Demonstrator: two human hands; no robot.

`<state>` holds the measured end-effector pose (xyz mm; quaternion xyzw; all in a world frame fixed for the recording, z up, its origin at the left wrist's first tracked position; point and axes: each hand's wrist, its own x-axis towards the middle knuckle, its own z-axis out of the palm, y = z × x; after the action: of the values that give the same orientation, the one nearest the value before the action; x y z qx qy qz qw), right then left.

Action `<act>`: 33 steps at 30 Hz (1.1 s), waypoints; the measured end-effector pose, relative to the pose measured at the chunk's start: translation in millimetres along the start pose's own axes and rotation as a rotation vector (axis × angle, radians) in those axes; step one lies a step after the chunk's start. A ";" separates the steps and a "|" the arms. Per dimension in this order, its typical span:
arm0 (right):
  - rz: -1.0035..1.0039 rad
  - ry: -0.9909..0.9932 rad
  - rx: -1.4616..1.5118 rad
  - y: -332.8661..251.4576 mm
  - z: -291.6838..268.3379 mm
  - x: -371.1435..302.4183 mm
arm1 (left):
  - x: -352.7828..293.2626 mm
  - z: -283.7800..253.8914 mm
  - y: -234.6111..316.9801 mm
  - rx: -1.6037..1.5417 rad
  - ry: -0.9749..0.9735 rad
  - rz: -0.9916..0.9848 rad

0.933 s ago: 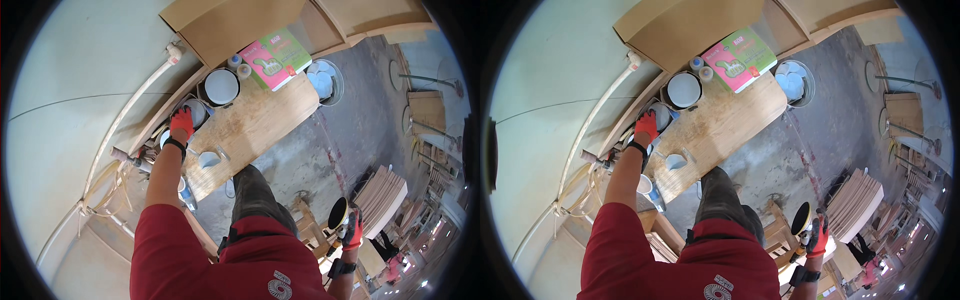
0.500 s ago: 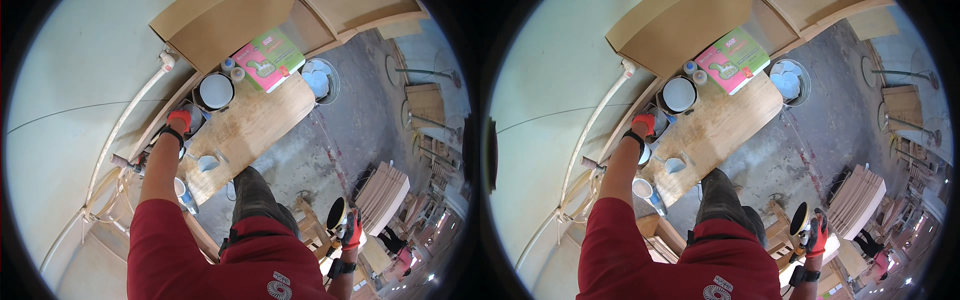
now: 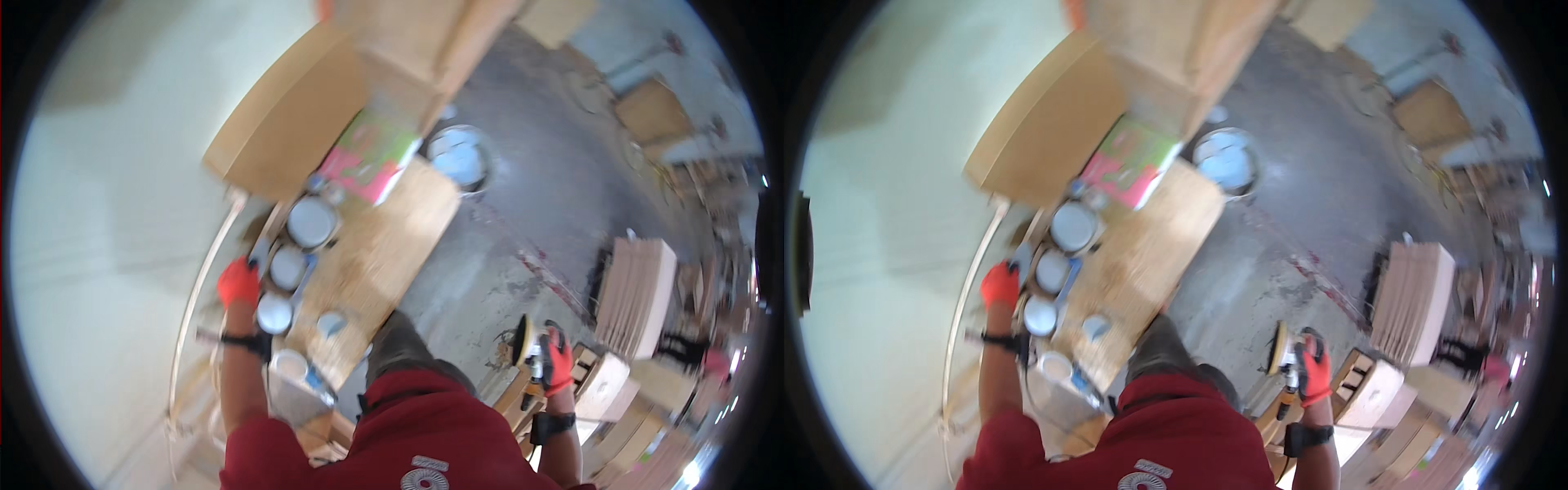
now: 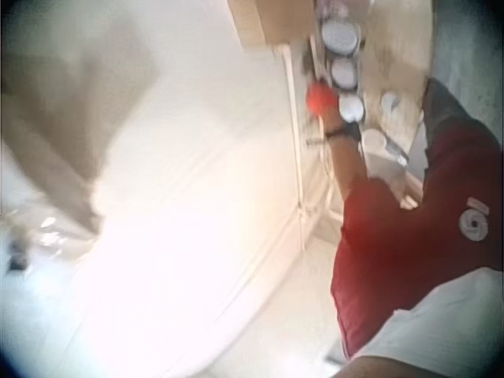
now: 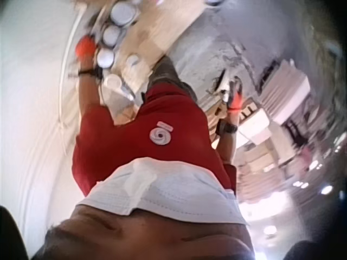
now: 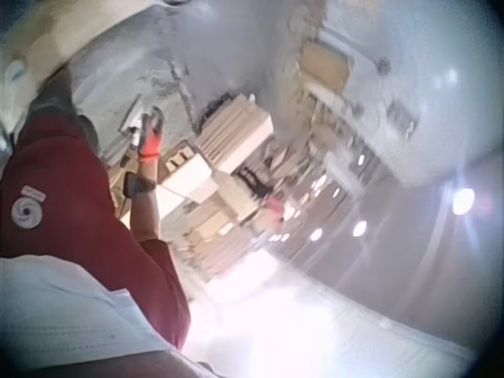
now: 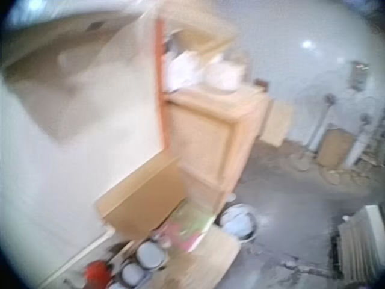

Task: The person uses an orbital sander to smooth the surface of a large wooden board. They move the sander across the board's surface, flip the board over to sand the other side, and continue the process.

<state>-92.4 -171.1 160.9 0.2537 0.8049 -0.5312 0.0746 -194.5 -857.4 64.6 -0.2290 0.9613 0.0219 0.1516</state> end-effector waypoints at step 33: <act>-0.138 0.579 0.285 199.6 -215.4 -407.2 | -646.4 86.3 607.0 0.423 -2.086 1.508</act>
<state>387.4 -51.5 247.9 0.3470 0.7256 -0.5481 -0.2297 107.4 -24.8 160.6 0.5163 0.2674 0.1166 0.8052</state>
